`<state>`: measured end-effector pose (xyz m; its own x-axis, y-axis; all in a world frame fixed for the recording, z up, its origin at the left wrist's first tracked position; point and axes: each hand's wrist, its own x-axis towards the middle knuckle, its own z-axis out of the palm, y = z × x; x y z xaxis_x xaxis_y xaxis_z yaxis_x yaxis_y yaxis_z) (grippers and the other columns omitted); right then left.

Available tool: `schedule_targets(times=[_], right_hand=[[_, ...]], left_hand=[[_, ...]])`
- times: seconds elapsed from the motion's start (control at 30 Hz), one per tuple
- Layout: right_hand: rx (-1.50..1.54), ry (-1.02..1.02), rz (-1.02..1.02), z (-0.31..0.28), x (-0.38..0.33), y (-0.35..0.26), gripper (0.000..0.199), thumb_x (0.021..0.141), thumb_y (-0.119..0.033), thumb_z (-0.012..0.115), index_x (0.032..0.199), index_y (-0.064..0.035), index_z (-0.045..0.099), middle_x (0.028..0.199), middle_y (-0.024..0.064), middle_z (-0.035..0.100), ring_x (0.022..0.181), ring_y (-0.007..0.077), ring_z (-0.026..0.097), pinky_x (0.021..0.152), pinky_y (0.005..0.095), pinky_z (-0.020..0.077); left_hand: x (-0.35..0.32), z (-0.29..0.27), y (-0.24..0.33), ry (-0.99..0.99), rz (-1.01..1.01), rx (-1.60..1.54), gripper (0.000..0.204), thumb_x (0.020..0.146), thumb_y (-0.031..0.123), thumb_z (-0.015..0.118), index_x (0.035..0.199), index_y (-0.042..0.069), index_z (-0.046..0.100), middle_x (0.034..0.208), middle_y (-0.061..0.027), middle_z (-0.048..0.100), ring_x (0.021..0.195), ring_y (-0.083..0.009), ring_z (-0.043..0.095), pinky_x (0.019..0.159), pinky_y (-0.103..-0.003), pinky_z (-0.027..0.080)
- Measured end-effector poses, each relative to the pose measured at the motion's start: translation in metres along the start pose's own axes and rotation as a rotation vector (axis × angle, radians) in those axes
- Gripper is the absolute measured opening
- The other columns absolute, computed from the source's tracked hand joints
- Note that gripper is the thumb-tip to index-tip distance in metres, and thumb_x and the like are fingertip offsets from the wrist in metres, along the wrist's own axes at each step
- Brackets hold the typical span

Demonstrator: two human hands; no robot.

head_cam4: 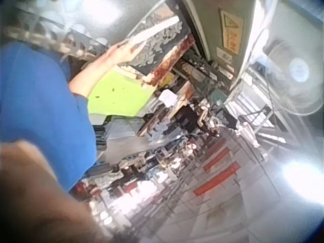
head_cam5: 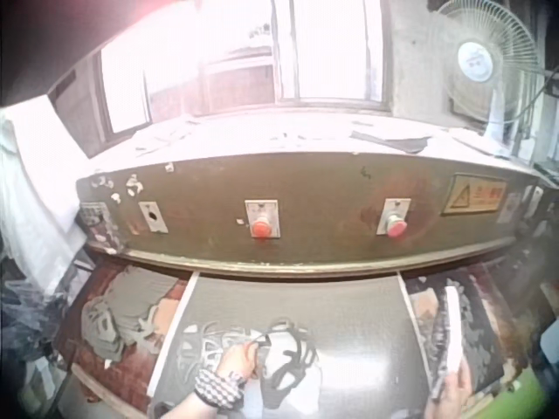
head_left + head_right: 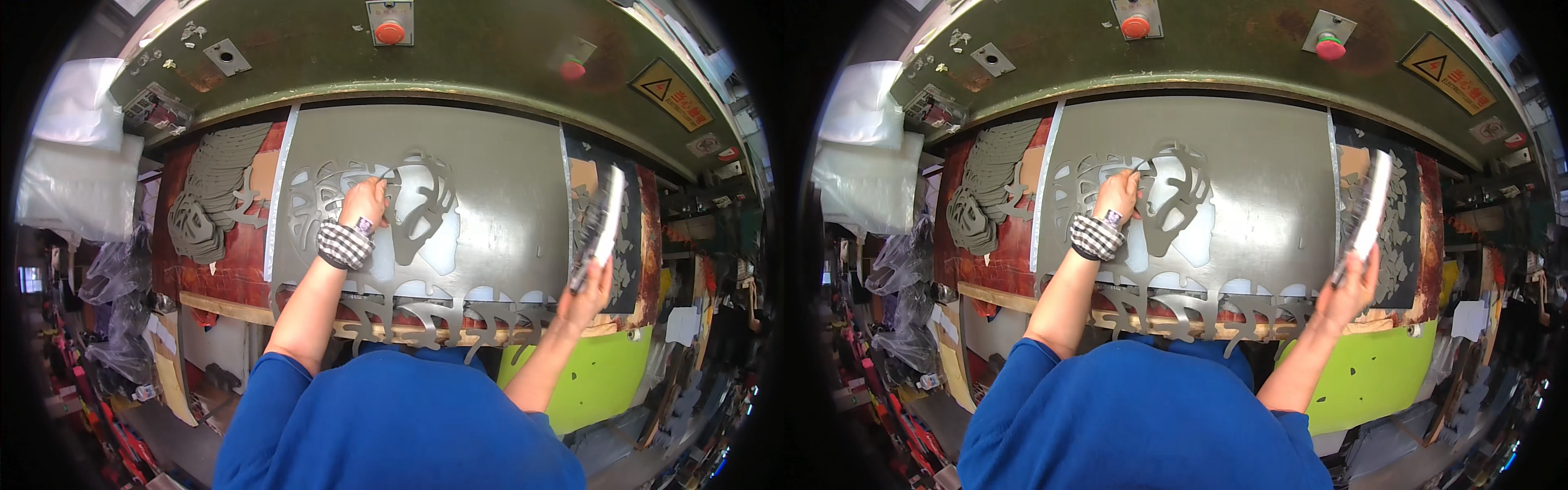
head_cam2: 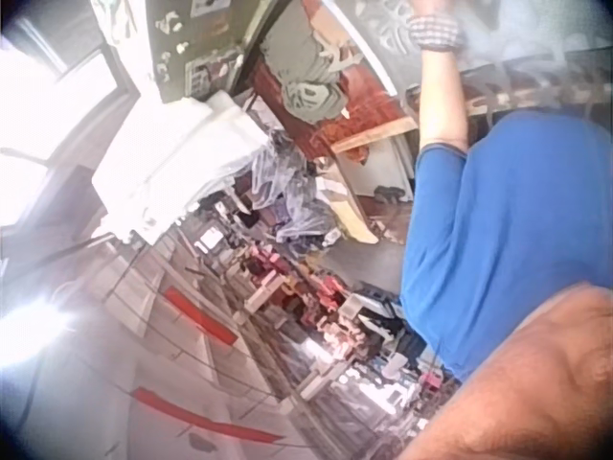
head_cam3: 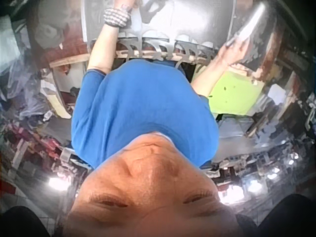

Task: The person places a sheet of material under a guillotine-style cutter, aligns it, and presses a button to cut. They remove cut pieces and scraps, then repeat the process with new sheets, stacking the finished pieces on the side.

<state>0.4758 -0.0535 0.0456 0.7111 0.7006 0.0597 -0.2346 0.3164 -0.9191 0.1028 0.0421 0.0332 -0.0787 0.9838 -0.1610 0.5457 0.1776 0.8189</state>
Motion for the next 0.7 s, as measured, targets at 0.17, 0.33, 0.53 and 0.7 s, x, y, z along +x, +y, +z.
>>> schedule_targets(times=[0.17, 0.33, 0.53, 0.7], right_hand=[[0.751, 0.109, 0.386, -0.092, 0.006, -0.043, 0.068, 0.088, -0.022, 0.064, 0.144, -0.0038, 0.031, 0.143, 0.0278, 0.029, 0.13, 0.0497, 0.029, 0.109, 0.0547, 0.0378], [1.334, 0.361, 0.616, -0.148, -0.019, -0.031, 0.078, 0.076, -0.02, 0.074, 0.142, -0.0033, 0.036, 0.144, 0.0223, 0.028, 0.132, 0.0448, 0.021, 0.112, 0.0549, 0.0332], [1.467, 0.288, 0.576, -0.151, -0.024, -0.024, 0.085, 0.075, -0.014, 0.073, 0.144, 0.0017, 0.026, 0.146, 0.0224, 0.023, 0.135, 0.0427, 0.017, 0.113, 0.0554, 0.0296], [1.276, 0.317, 0.588, -0.141, -0.018, -0.031, 0.083, 0.079, -0.019, 0.072, 0.145, 0.0006, 0.027, 0.147, 0.0226, 0.023, 0.135, 0.0439, 0.016, 0.113, 0.055, 0.0293]], left_hand=[[-0.016, -0.037, 0.034, -0.17, -0.051, -0.278, 0.033, 0.1, 0.029, 0.045, 0.096, 0.0, 0.06, 0.068, -0.0036, 0.058, 0.048, -0.0136, 0.057, 0.043, -0.026, 0.046], [0.004, -0.109, 0.083, 0.05, 0.378, -0.68, 0.032, 0.102, 0.031, 0.042, 0.091, 0.002, 0.052, 0.069, -0.0071, 0.056, 0.053, -0.0152, 0.059, 0.038, -0.021, 0.043], [0.042, -0.17, 0.096, 0.457, 0.348, -0.833, 0.027, 0.1, 0.026, 0.047, 0.094, 0.0, 0.053, 0.072, -0.0043, 0.054, 0.065, -0.0133, 0.058, 0.047, -0.023, 0.045], [0.026, -0.235, 0.099, 0.664, 0.395, -0.818, 0.024, 0.099, 0.026, 0.048, 0.089, 0.007, 0.059, 0.075, -0.0014, 0.055, 0.055, -0.012, 0.047, 0.049, -0.027, 0.042]])
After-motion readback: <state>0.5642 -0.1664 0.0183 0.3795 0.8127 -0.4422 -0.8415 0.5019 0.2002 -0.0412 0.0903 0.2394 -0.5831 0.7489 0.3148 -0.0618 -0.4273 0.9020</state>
